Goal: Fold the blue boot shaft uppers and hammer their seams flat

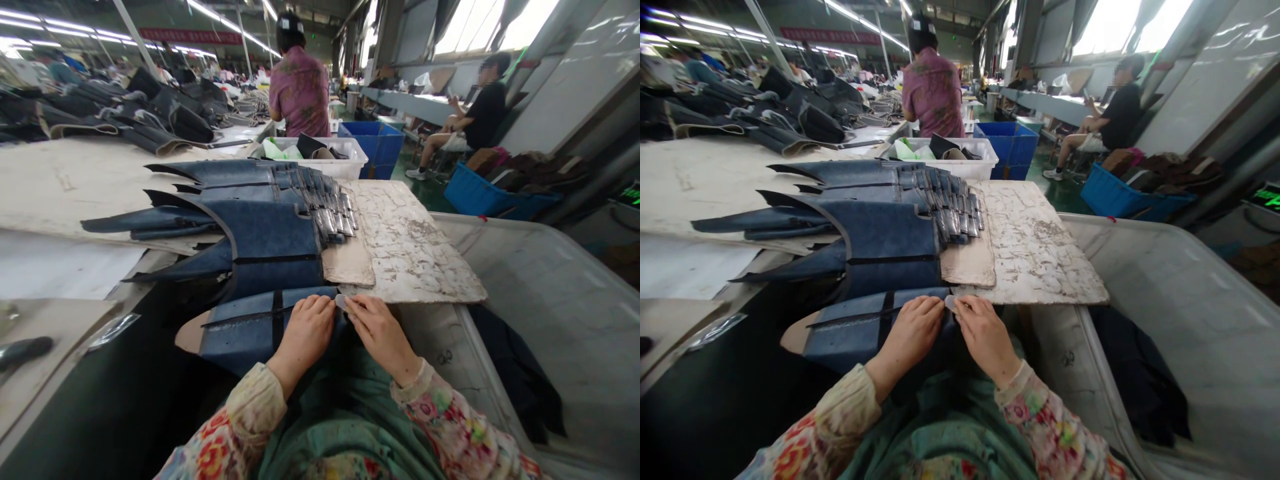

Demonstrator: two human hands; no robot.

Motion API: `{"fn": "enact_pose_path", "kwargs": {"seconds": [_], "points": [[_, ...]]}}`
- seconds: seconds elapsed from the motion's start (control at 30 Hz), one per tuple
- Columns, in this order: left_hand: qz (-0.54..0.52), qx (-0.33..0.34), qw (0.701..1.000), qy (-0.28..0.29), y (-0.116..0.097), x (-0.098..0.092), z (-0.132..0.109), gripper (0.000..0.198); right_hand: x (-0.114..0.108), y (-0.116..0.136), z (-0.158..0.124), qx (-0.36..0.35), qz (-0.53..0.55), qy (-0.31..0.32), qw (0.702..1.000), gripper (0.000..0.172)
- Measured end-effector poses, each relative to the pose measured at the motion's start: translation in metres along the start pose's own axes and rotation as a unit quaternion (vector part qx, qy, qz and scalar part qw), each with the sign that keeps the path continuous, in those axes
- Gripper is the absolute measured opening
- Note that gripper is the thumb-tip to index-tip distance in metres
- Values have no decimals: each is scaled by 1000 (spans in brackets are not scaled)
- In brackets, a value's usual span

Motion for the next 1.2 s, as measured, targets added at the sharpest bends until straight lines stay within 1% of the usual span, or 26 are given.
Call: {"fn": "enact_pose_path", "kwargs": {"seconds": [0.1,0.2,0.27,0.4,0.53,0.63,0.73,0.83,0.9,1.07,1.2], "points": [[-12,21,1000,-3,-1,-2,-7,29,-1,6,5,-1,-1,0,1000,36],[3,7,1000,-23,3,-3,-16,32,-6,7,9,-3,1,-7,1000,35],[7,-2,1000,-22,5,0,-19,34,-7,4,10,1,5,-9,1000,34],[2,-8,1000,9,6,5,-16,35,-2,-5,6,18,4,-6,1000,32],[16,-3,1000,7,1,0,-13,33,1,-6,3,18,-6,7,1000,31],[30,1,999,14,-2,-1,-12,32,0,0,5,2,-15,8,1000,31],[16,3,1000,26,0,0,-12,30,4,7,6,-6,-37,11,999,29],[1,14,1000,8,3,-4,-16,30,12,12,7,-10,-57,26,998,27],[12,13,1000,-10,7,-8,-21,31,17,18,8,-17,-62,37,997,26],[60,-12,998,-27,19,-13,-34,31,28,36,16,-22,-61,57,996,28],[97,-40,994,-43,32,-22,-45,31,42,49,24,-24,-74,76,994,27]]}}
Point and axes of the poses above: each hand's wrist, its own z-axis towards the middle knuckle, its own x-axis out of the palm, y = z × x, the point moved 10 cm from there along z, towards the middle knuckle, and after that the axes turned 2 degrees about z, right-handed, at the moved point
